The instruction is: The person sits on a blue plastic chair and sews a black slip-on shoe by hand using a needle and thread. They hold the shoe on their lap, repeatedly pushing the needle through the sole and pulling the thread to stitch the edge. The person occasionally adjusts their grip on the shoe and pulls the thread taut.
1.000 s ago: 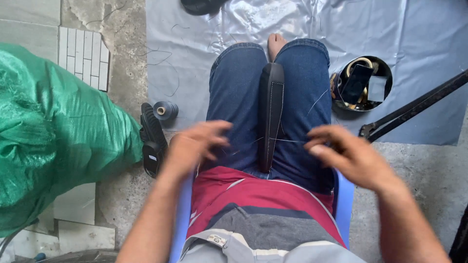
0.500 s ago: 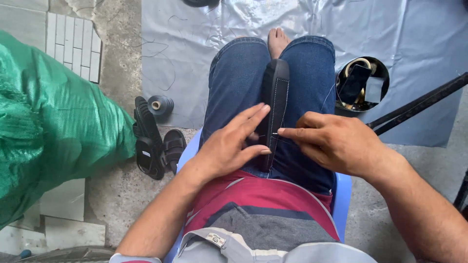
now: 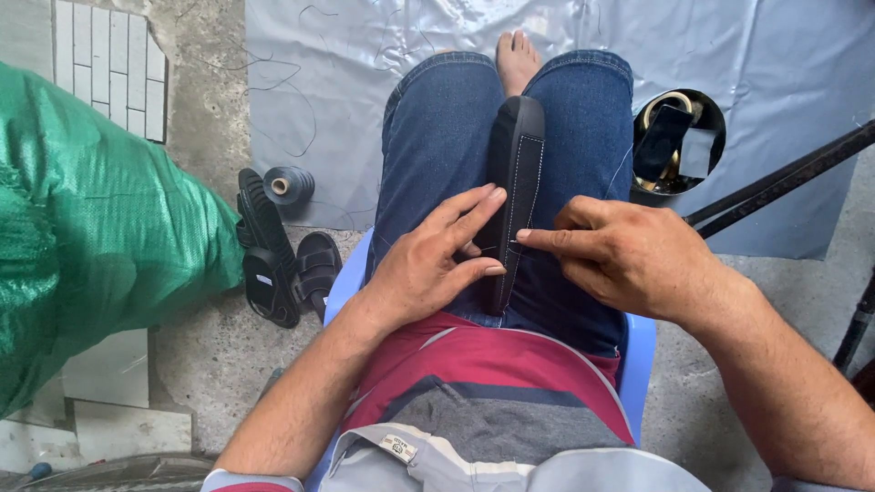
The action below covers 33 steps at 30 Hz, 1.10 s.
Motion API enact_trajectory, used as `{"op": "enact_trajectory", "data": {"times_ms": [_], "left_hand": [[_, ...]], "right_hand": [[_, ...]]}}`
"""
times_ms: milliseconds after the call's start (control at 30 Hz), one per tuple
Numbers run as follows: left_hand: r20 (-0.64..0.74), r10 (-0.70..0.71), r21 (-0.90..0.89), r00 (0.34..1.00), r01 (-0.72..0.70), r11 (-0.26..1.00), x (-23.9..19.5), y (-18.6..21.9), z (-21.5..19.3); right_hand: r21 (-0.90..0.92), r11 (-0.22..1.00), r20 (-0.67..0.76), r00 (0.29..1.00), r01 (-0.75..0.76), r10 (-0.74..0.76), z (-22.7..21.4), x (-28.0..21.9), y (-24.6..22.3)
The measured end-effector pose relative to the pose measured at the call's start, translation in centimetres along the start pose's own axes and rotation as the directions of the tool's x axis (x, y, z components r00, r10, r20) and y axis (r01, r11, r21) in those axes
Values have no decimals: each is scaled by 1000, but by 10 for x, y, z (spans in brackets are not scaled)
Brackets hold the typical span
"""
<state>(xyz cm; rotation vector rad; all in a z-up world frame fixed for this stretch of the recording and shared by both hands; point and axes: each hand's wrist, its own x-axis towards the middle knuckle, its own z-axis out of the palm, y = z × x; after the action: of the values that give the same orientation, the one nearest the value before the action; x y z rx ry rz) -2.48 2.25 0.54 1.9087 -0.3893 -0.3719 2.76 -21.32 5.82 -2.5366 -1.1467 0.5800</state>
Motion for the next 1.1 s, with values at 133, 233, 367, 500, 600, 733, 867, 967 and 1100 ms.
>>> {"op": "enact_trajectory", "data": {"times_ms": [133,233,367,500,600,733,867,967,1100], "left_hand": [[-8,13,-10,1000,-13,1000,1,-2,1],[-5,8,-17,1000,-8,1000,2,-2,1],[1,-62,36,998,62,997,4,5,2],[-38,-36,86,999,39,996,7,1,8],[-50,0,181,999,9,983,11,0,13],[-65,-11,183,998,23,983,11,-1,12],[-21,-38,127,999,41,991,8,-6,9],[-74,-1,7,997,1,1000,8,-5,6],[-142,-8,-56,990,0,998,9,-4,8]], "right_hand": [[-9,1000,-11,1000,1,-1,0,1,0],[-27,999,-65,997,33,-34,1,0,-3],[-161,984,14,997,-74,77,-3,-1,-18],[-403,909,-69,994,-106,86,-1,-3,-32],[-414,905,-93,993,-99,66,-1,-3,-32],[-214,973,-168,985,-84,48,16,-8,-16],[79,996,-274,962,32,-9,31,-10,-3],[198,980,-307,950,8,54,44,-11,0],[256,967,-348,933,-1,93,41,-6,-6]]}}
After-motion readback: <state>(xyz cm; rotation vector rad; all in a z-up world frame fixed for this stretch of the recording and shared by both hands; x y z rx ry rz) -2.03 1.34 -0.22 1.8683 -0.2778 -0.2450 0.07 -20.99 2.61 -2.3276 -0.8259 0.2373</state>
